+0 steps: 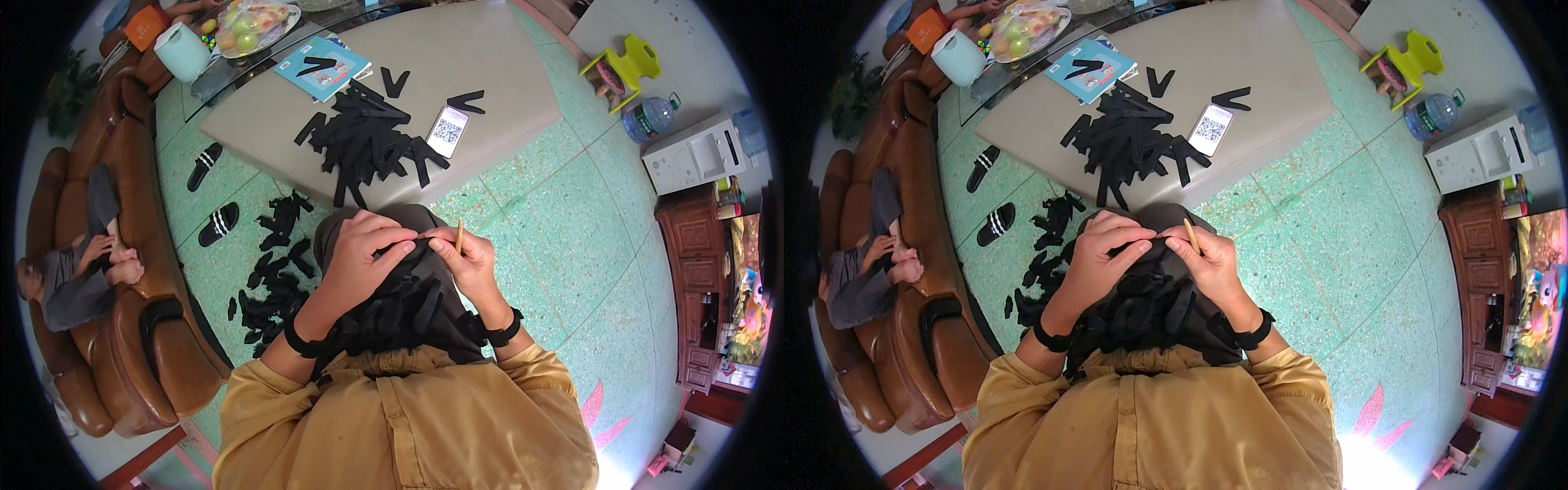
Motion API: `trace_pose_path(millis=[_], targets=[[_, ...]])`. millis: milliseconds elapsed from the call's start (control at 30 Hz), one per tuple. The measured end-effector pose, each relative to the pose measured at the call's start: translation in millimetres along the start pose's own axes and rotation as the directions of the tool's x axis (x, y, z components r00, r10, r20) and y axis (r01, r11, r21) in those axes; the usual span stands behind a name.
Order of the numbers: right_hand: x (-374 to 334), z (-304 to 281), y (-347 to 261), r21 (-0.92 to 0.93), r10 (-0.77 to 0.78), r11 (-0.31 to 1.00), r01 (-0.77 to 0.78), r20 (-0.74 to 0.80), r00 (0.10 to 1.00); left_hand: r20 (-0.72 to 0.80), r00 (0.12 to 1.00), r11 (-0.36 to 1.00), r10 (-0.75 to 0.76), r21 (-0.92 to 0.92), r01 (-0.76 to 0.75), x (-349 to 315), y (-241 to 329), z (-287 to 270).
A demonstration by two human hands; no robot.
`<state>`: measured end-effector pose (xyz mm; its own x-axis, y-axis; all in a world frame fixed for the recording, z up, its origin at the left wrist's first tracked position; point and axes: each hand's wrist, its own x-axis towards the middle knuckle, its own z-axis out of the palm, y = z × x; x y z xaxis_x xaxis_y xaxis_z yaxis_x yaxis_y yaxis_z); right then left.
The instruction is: The person uses a wooden stick to apply an adhesive or material to black fabric strips and then presses the strips together by hand.
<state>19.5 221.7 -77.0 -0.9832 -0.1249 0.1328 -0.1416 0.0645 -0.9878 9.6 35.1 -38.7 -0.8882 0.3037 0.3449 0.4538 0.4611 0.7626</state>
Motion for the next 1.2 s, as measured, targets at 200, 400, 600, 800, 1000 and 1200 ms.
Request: trace_pose_path(millis=[200, 400, 600, 800, 1000, 1200], targets=[[0.8, -0.1, -6.4, 0.015, -0.001, 1.0, 0.001, -0.009, 1.0, -0.001, 0.997, 0.989, 0.083, 0.123, -0.083, 1.5, 4.6, -0.5], [-0.5, 4.6, -13.2, -0.044, -0.005, 0.999, 0.002, -0.066, 0.998, -0.038, 0.992, 0.985, 0.121, 0.125, -0.115, 2.6, 4.5, 4.5], [4.9, 1.5, -21.4, -0.185, 0.002, 0.983, 0.007, 0.044, 0.999, -0.08, 0.971, 0.955, 0.223, 0.217, -0.201, 5.1, 8.7, 6.2], [6.4, -8.3, -13.1, -0.048, -0.142, 0.988, 0.144, 0.046, 0.989, -0.047, 0.984, 0.984, 0.174, 0.058, -0.171, 3.7, 10.3, -4.8], [3.9, -10.8, -15.1, -0.076, -0.155, 0.985, 0.157, 0.041, 0.987, -0.038, 0.983, 0.983, 0.177, 0.05, -0.175, 3.1, 10.0, -2.2], [-0.5, -10.2, -27.9, -0.253, -0.138, 0.956, 0.148, 0.056, 0.989, -0.023, 0.987, 0.986, 0.161, -0.045, -0.162, 3.6, 5.2, -1.1]])
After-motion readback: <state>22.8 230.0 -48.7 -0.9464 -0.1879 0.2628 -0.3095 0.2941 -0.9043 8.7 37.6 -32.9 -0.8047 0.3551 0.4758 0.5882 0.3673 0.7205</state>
